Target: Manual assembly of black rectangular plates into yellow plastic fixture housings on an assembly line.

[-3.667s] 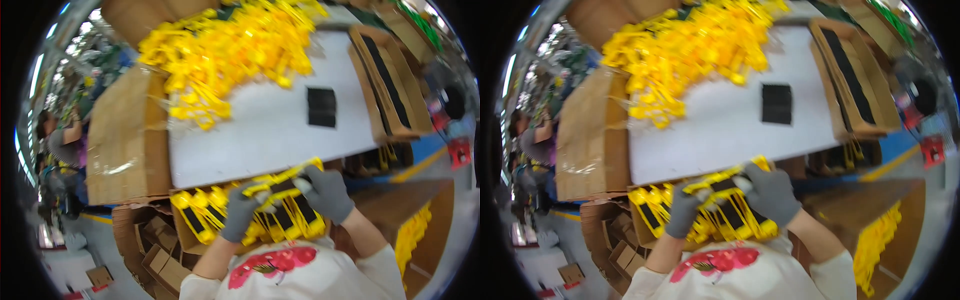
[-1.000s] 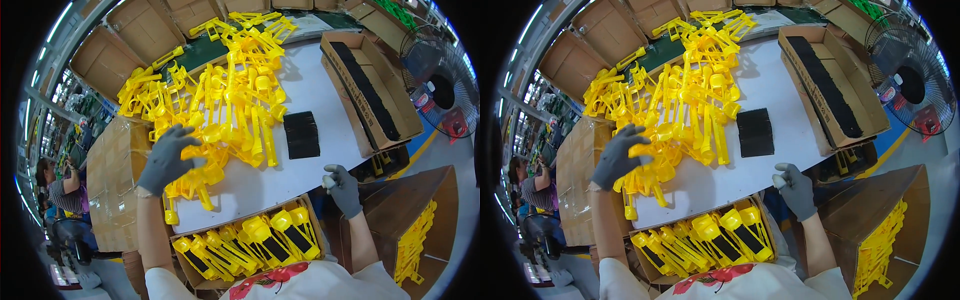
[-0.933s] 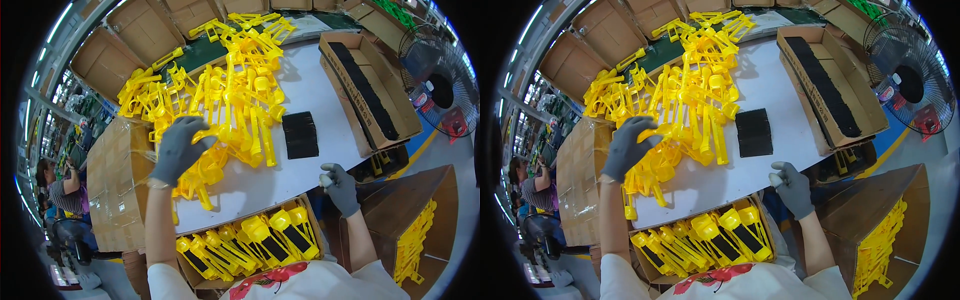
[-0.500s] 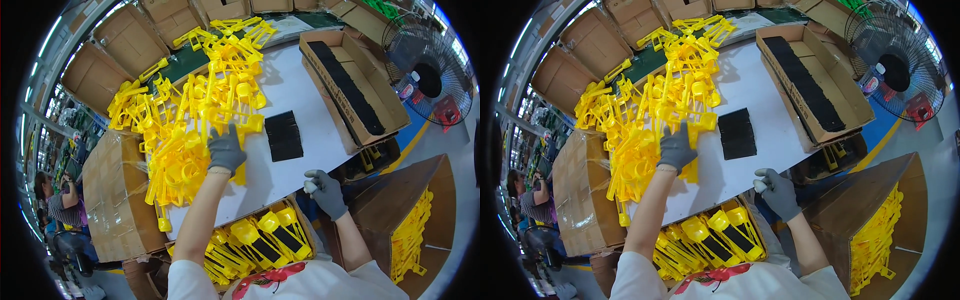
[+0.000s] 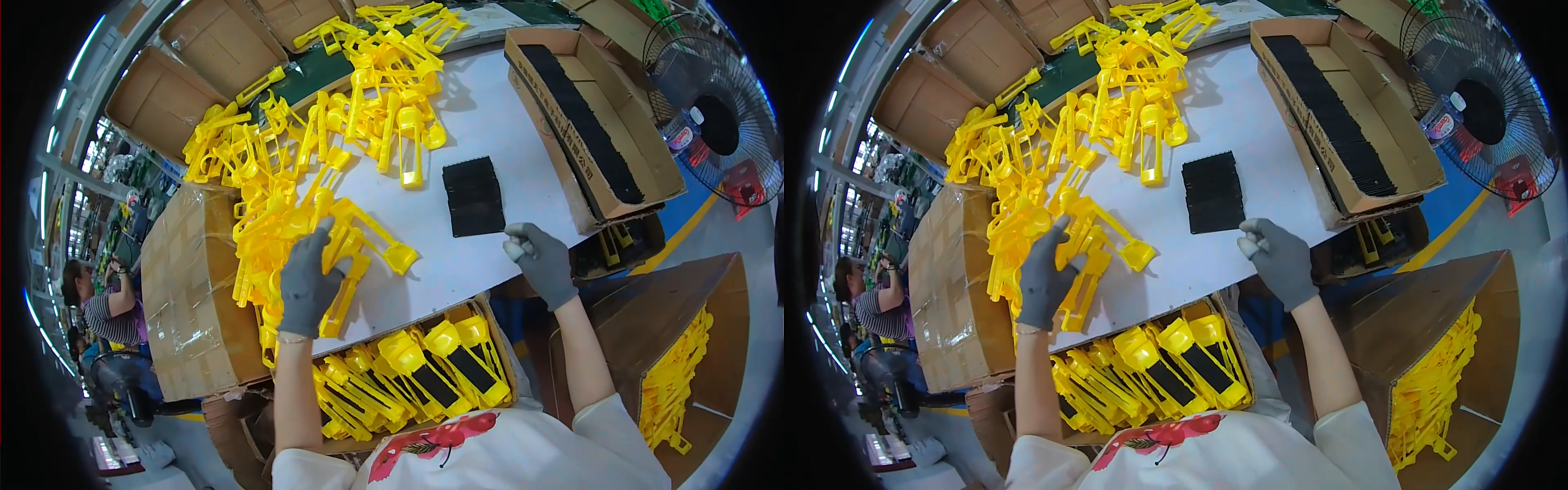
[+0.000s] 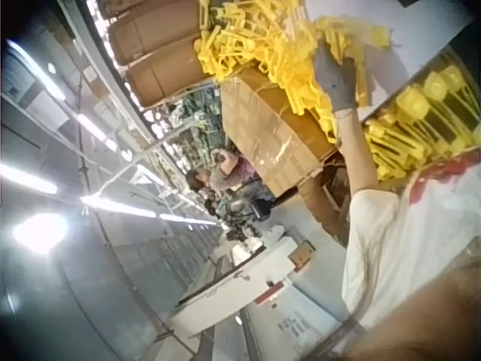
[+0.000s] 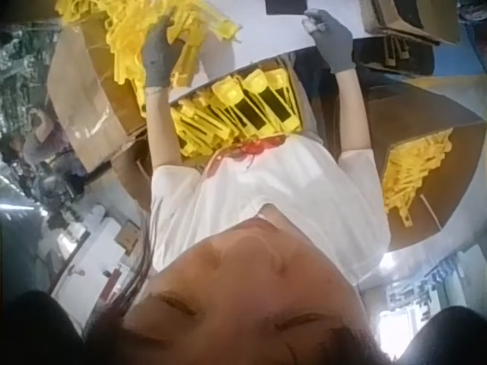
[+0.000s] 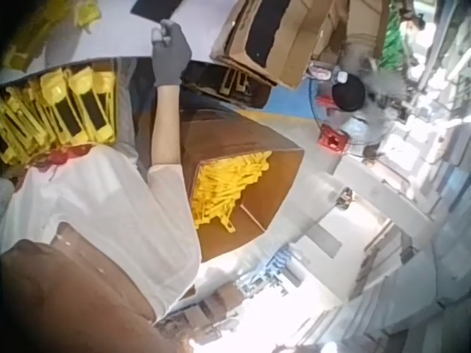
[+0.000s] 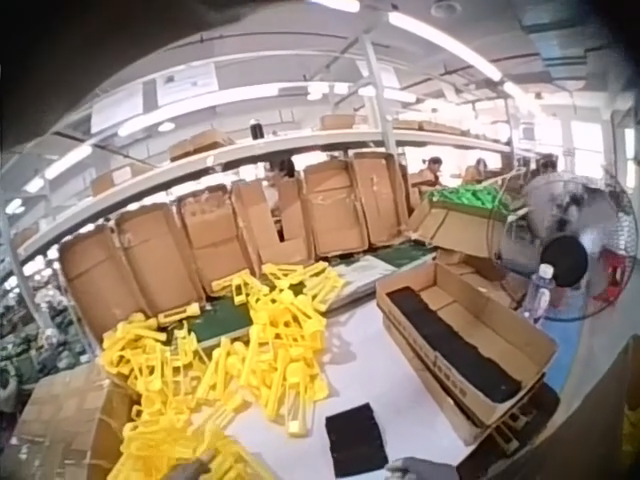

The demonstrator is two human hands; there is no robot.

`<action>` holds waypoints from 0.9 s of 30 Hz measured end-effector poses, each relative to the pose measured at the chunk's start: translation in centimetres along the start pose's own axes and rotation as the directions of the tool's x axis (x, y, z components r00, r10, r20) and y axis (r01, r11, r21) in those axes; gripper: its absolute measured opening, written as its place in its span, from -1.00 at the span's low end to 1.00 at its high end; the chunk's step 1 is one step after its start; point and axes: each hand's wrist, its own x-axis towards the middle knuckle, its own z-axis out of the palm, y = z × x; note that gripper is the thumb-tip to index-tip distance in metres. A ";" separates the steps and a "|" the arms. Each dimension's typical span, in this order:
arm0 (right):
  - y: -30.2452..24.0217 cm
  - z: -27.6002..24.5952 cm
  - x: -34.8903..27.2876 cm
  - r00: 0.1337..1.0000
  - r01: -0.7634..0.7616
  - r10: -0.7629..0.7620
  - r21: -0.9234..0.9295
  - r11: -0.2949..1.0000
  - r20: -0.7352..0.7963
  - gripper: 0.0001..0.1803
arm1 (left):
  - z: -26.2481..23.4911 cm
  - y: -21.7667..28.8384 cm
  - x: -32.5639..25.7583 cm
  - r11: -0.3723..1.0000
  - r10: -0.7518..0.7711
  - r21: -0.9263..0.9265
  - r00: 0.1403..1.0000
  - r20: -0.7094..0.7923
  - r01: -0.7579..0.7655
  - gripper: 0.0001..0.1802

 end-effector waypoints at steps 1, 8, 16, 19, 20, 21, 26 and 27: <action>0.6 0.4 0.7 0.997 0.076 -0.077 -0.019 0.997 -0.022 -0.74 | 0.6 1.0 -0.2 1.000 0.001 -0.009 1.000 0.003 -0.001 -0.39; 0.5 2.0 4.2 0.966 0.257 -0.249 -0.328 0.909 0.068 -0.77 | 6.1 4.6 -1.2 0.887 -0.429 0.277 0.881 0.198 0.369 -0.40; -0.5 4.2 4.4 0.917 0.399 -0.354 -0.472 0.786 0.186 -0.62 | 10.7 3.8 -1.5 0.941 -0.301 0.180 0.952 0.049 0.288 -0.69; -1.5 4.5 4.6 0.923 0.379 -0.290 -0.462 0.802 0.253 -0.68 | 11.1 4.3 -1.8 0.917 -0.351 0.183 0.935 -0.053 0.355 -0.72; -1.8 4.3 4.9 0.930 0.359 -0.259 -0.486 0.796 0.262 -0.69 | 10.8 4.5 -1.6 0.919 -0.340 0.181 0.936 -0.092 0.351 -0.75; -2.1 4.3 5.2 0.927 0.362 -0.254 -0.473 0.804 0.277 -0.70 | 10.6 4.3 -1.6 0.909 -0.360 0.187 0.928 -0.101 0.373 -0.75; -2.3 4.4 5.7 0.928 0.341 -0.212 -0.474 0.812 0.305 -0.69 | 8.4 3.7 -1.5 0.899 -0.437 -0.029 0.899 0.020 0.437 -0.72; -2.6 4.2 5.4 0.930 0.340 -0.233 -0.427 0.838 0.284 -0.71 | 8.1 3.8 -1.4 0.891 -0.441 -0.117 0.897 0.011 0.440 -0.71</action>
